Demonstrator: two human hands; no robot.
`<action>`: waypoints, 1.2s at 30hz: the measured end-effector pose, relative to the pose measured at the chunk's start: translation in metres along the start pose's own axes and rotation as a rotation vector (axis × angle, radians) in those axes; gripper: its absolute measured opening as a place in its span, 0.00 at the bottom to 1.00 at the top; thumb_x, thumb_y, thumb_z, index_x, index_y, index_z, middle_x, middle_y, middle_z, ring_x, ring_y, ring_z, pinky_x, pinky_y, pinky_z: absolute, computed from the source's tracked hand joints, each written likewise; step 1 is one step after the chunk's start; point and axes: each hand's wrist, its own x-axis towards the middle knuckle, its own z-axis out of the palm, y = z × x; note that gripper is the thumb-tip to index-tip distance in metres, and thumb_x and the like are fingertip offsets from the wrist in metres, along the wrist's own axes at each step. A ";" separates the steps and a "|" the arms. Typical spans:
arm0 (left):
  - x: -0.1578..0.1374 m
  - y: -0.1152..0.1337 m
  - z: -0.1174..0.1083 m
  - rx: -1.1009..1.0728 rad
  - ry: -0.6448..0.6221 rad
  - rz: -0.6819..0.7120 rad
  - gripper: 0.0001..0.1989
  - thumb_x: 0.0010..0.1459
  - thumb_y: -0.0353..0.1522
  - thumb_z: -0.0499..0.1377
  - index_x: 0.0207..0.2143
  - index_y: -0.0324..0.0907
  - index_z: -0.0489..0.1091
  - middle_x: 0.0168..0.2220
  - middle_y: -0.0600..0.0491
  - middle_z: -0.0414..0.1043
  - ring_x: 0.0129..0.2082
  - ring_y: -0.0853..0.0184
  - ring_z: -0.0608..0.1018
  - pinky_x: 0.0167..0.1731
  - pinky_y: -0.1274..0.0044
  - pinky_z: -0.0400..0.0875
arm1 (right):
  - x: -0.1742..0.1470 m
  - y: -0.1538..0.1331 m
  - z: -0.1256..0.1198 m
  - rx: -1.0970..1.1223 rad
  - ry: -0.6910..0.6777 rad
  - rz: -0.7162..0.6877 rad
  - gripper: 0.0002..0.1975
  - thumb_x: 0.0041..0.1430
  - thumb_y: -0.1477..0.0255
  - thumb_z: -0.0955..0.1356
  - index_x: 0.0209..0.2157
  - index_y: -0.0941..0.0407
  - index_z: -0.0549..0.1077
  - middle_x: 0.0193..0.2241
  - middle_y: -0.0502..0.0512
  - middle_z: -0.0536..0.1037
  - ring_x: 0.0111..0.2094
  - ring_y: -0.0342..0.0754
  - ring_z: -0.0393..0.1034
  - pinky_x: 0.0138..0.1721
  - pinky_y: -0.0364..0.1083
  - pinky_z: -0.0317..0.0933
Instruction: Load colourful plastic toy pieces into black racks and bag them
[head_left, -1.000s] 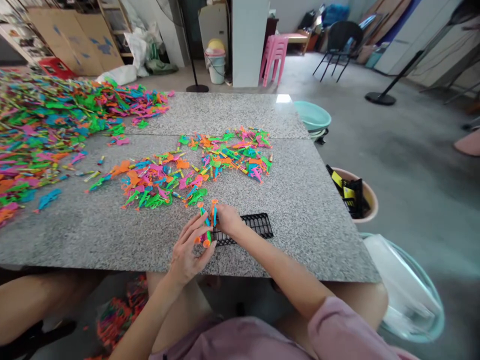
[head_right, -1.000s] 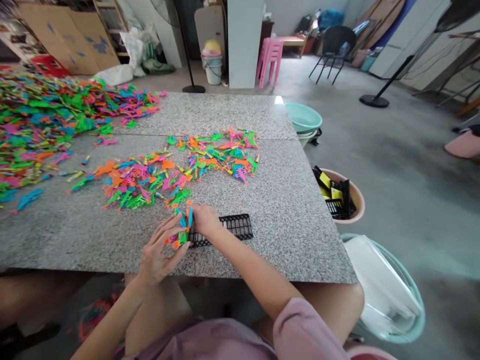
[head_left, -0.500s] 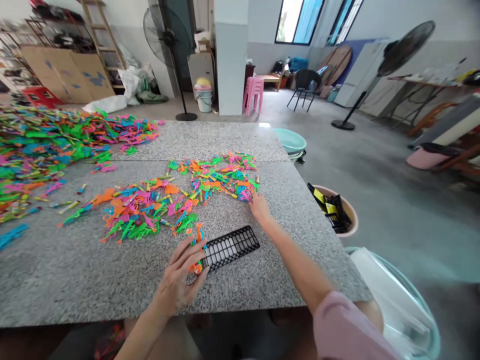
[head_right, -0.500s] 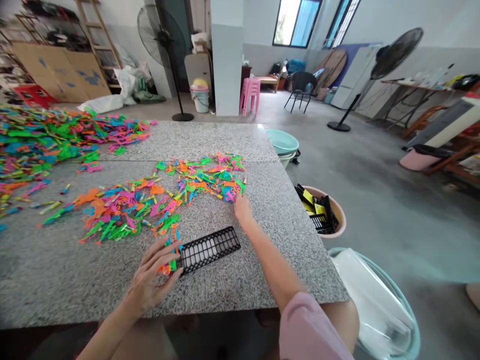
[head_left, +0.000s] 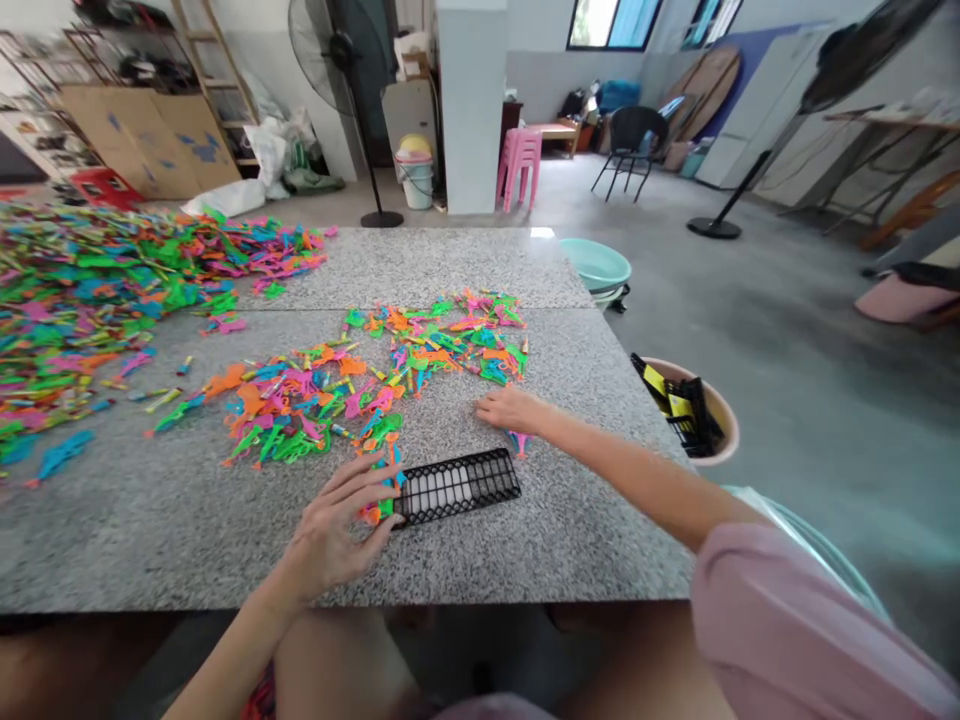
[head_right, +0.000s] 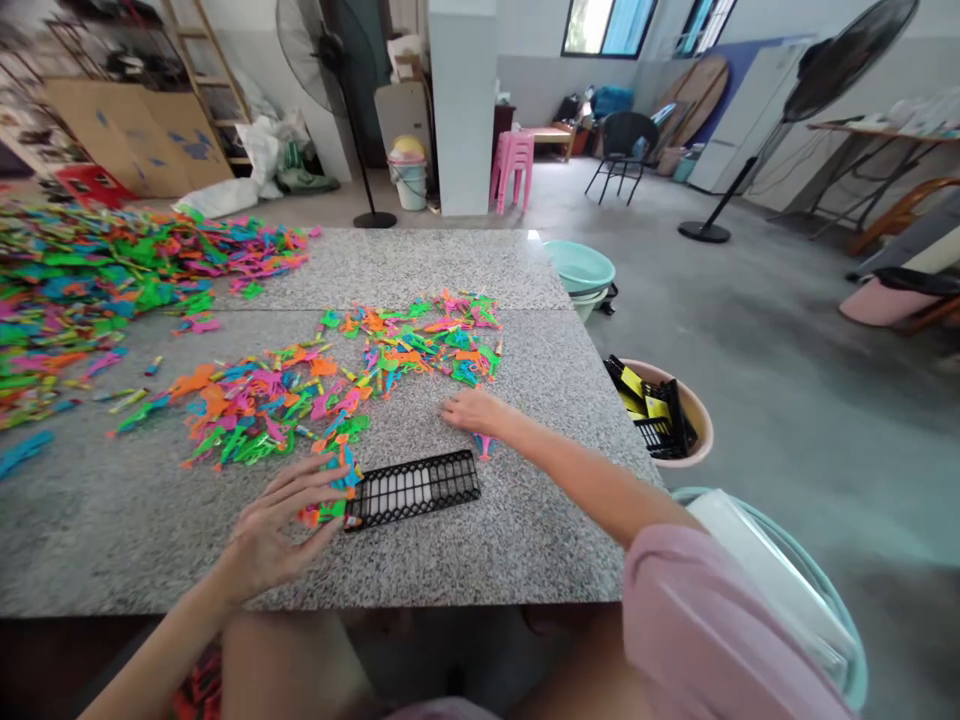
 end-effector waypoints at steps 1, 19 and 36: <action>0.000 0.001 -0.001 0.012 -0.011 0.003 0.12 0.59 0.26 0.60 0.45 0.44 0.71 0.50 0.49 0.76 0.58 0.59 0.71 0.57 0.64 0.69 | -0.004 0.008 0.004 -0.018 -0.027 -0.059 0.13 0.66 0.82 0.59 0.40 0.61 0.74 0.40 0.61 0.77 0.45 0.48 0.70 0.45 0.46 0.62; 0.003 0.005 0.005 -0.020 -0.065 -0.012 0.15 0.57 0.28 0.62 0.47 0.43 0.69 0.55 0.45 0.72 0.60 0.56 0.69 0.59 0.60 0.67 | 0.017 -0.187 0.025 1.339 0.380 0.481 0.04 0.59 0.73 0.66 0.36 0.56 0.73 0.29 0.54 0.80 0.32 0.49 0.77 0.38 0.46 0.69; -0.002 0.018 0.021 -0.046 0.007 -0.170 0.28 0.55 0.27 0.59 0.59 0.40 0.61 0.62 0.41 0.64 0.69 0.50 0.55 0.62 0.54 0.62 | 0.036 -0.176 -0.025 0.737 0.010 0.478 0.11 0.60 0.70 0.67 0.43 0.59 0.75 0.39 0.65 0.80 0.42 0.55 0.76 0.39 0.45 0.64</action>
